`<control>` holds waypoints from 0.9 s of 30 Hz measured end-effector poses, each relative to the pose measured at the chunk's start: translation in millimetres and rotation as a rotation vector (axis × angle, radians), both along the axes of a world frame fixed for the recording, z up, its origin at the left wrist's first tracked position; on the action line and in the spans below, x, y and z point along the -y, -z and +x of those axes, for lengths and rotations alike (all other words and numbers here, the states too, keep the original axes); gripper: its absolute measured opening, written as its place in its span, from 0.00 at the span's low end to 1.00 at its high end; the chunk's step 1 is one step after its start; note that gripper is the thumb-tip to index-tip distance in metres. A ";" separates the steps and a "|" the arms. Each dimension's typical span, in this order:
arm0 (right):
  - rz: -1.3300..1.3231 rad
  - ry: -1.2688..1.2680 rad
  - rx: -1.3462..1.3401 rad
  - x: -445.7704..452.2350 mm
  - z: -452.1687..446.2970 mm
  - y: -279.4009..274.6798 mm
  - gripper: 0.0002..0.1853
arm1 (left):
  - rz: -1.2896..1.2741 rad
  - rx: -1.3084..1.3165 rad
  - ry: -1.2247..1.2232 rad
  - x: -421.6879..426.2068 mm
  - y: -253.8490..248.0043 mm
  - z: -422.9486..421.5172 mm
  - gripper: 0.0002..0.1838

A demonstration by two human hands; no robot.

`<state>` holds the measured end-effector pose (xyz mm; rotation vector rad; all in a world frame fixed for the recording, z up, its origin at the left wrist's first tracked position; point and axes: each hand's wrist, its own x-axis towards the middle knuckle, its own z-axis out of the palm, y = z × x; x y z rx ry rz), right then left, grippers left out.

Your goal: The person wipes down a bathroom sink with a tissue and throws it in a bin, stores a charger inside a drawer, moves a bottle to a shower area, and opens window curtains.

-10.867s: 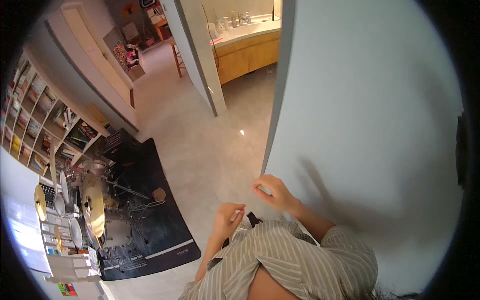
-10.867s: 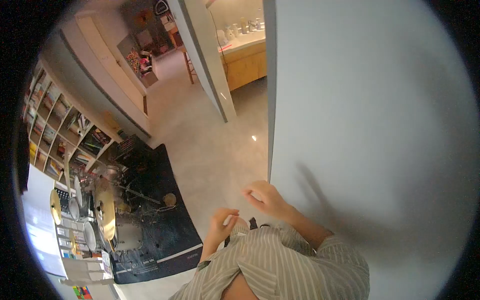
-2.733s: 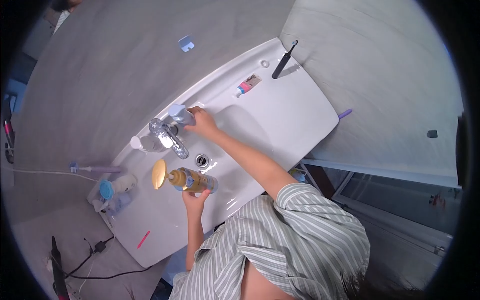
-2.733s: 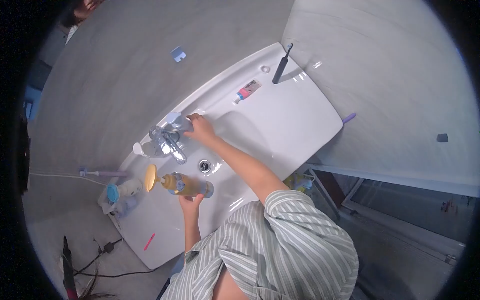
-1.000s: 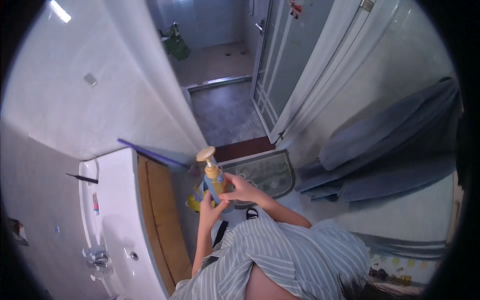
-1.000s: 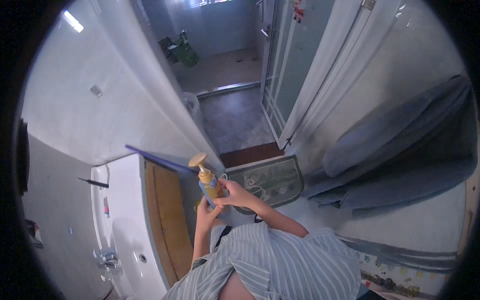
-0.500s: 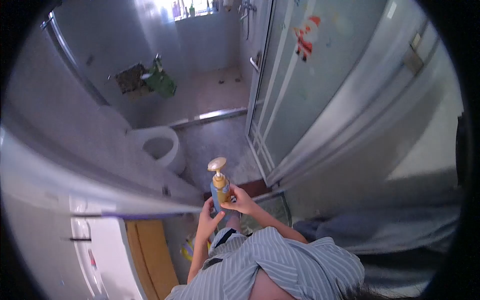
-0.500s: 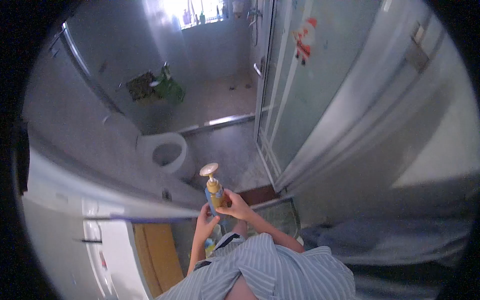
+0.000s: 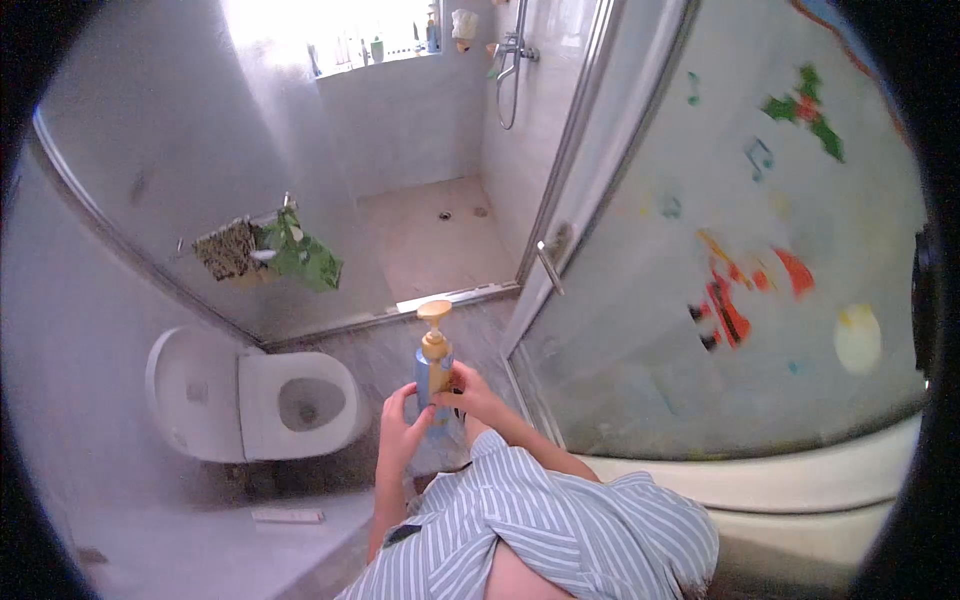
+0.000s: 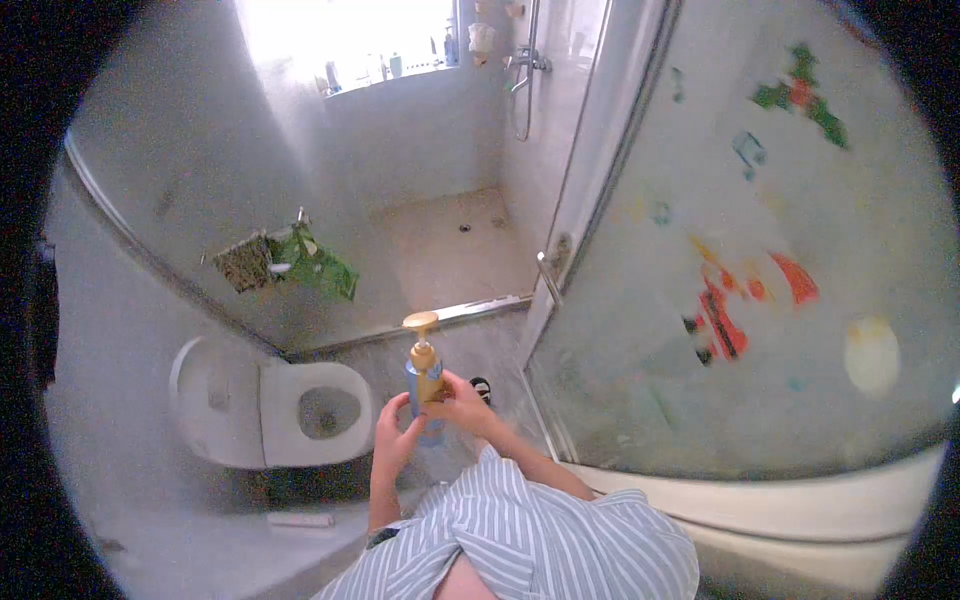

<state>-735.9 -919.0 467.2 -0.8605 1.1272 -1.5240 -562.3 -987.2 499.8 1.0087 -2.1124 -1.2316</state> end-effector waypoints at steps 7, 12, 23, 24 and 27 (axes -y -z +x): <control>-0.070 0.002 -0.230 220.0 -178.1 -8.5 0.26 | 0.125 -0.089 0.071 219.9 -0.6 -171.5 0.30; -0.109 0.073 -0.054 363.2 -270.0 -19.3 0.28 | -0.038 -0.106 0.099 344.6 -33.9 -278.4 0.37; -0.106 0.087 -0.118 541.0 -420.5 -22.7 0.28 | 0.015 -0.181 0.120 543.3 -18.7 -424.6 0.30; -0.094 0.084 -0.135 589.1 -446.0 -29.1 0.28 | 0.085 -0.170 0.118 594.3 -23.8 -449.9 0.28; -0.059 0.031 -0.072 656.1 -527.5 -27.9 0.31 | 0.074 -0.185 0.128 682.1 -7.8 -522.9 0.24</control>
